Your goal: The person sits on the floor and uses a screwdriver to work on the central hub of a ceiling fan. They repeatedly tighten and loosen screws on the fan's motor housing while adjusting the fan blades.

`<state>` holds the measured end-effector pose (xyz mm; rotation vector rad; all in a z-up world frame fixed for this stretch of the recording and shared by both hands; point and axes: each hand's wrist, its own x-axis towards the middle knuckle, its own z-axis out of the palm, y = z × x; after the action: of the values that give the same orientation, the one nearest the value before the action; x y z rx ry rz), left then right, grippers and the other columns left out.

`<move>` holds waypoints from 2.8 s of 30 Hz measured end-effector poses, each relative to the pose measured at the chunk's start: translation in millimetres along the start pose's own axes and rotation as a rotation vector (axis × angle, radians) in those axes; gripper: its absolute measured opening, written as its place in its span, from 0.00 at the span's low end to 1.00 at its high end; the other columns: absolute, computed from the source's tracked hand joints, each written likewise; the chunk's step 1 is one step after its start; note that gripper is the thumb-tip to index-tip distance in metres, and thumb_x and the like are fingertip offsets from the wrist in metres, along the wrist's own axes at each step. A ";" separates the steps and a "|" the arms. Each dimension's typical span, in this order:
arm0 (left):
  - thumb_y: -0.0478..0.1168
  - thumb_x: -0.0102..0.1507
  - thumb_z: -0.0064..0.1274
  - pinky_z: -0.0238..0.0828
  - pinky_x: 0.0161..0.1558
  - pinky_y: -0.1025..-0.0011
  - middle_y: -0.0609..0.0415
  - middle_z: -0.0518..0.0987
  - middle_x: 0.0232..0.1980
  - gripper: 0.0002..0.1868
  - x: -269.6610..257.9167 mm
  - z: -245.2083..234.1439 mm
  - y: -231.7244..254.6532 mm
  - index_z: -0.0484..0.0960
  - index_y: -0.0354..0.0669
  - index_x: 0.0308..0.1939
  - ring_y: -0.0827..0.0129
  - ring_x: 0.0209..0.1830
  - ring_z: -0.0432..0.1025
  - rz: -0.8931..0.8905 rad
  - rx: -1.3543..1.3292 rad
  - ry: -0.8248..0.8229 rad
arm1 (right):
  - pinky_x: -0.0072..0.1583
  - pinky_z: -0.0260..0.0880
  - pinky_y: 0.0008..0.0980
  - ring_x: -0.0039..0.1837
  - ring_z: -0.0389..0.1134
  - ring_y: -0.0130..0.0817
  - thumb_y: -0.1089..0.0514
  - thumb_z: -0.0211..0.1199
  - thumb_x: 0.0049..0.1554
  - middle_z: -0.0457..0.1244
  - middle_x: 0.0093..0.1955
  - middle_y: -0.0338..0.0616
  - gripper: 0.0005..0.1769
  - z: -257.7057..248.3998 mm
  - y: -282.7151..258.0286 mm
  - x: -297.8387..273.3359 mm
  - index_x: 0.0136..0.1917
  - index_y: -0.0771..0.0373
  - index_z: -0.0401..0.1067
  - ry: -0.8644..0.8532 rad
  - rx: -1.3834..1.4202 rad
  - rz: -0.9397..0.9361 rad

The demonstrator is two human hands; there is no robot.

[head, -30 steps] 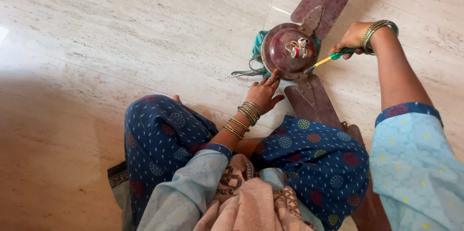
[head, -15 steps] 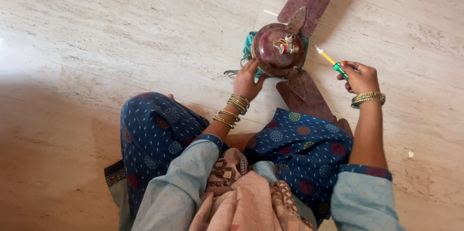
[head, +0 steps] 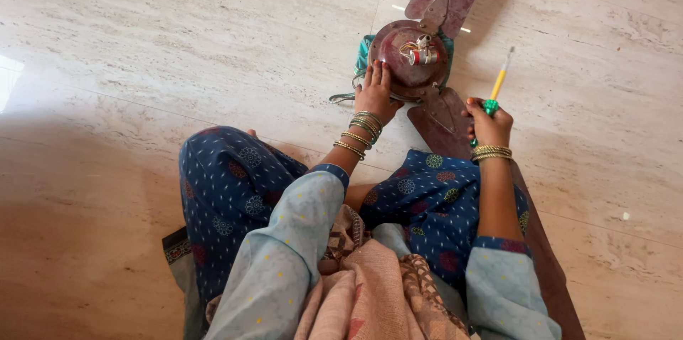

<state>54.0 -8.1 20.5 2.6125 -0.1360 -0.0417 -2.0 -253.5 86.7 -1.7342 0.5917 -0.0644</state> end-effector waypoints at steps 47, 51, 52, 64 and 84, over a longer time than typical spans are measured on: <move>0.36 0.63 0.54 0.69 0.54 0.63 0.52 0.79 0.53 0.23 -7.9 20.1 59.7 0.74 0.35 0.62 0.60 0.54 0.72 0.490 0.180 0.255 | 0.28 0.62 0.23 0.28 0.64 0.24 0.54 0.72 0.57 0.67 0.39 0.38 0.20 37.3 7.5 52.2 0.60 0.64 0.73 0.217 0.177 -0.083; 0.39 0.57 0.57 0.72 0.41 0.64 0.49 0.77 0.45 0.27 36.0 37.9 95.1 0.79 0.30 0.59 0.59 0.47 0.73 0.489 0.245 0.228 | 0.29 0.60 0.25 0.28 0.64 0.24 0.57 0.71 0.59 0.68 0.40 0.39 0.18 28.8 4.5 50.6 0.60 0.66 0.74 0.191 0.247 -0.094; 0.40 0.56 0.58 0.73 0.43 0.64 0.49 0.77 0.47 0.23 43.7 41.6 99.4 0.81 0.33 0.53 0.59 0.49 0.73 0.466 0.283 0.124 | 0.28 0.60 0.24 0.28 0.64 0.24 0.57 0.71 0.59 0.68 0.40 0.39 0.19 27.3 4.6 50.8 0.60 0.66 0.73 0.188 0.274 -0.085; 0.35 0.61 0.55 0.80 0.37 0.66 0.44 0.78 0.44 0.07 83.4 91.6 89.3 0.83 0.36 0.40 0.58 0.42 0.79 0.336 0.296 0.047 | 0.28 0.60 0.26 0.28 0.64 0.27 0.57 0.71 0.58 0.69 0.41 0.41 0.18 20.5 -6.5 52.5 0.59 0.65 0.73 0.181 0.437 -0.032; 0.38 0.63 0.54 0.79 0.35 0.65 0.47 0.80 0.43 0.07 68.9 84.7 79.6 0.81 0.40 0.41 0.57 0.42 0.79 0.437 0.359 0.054 | 0.28 0.60 0.25 0.28 0.64 0.27 0.60 0.71 0.57 0.69 0.41 0.42 0.19 5.7 -11.2 49.1 0.60 0.61 0.72 0.193 0.521 -0.020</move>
<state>110.7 -126.1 -13.0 2.8697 -0.7520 0.2257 46.5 -267.5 82.3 -1.2333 0.6324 -0.3717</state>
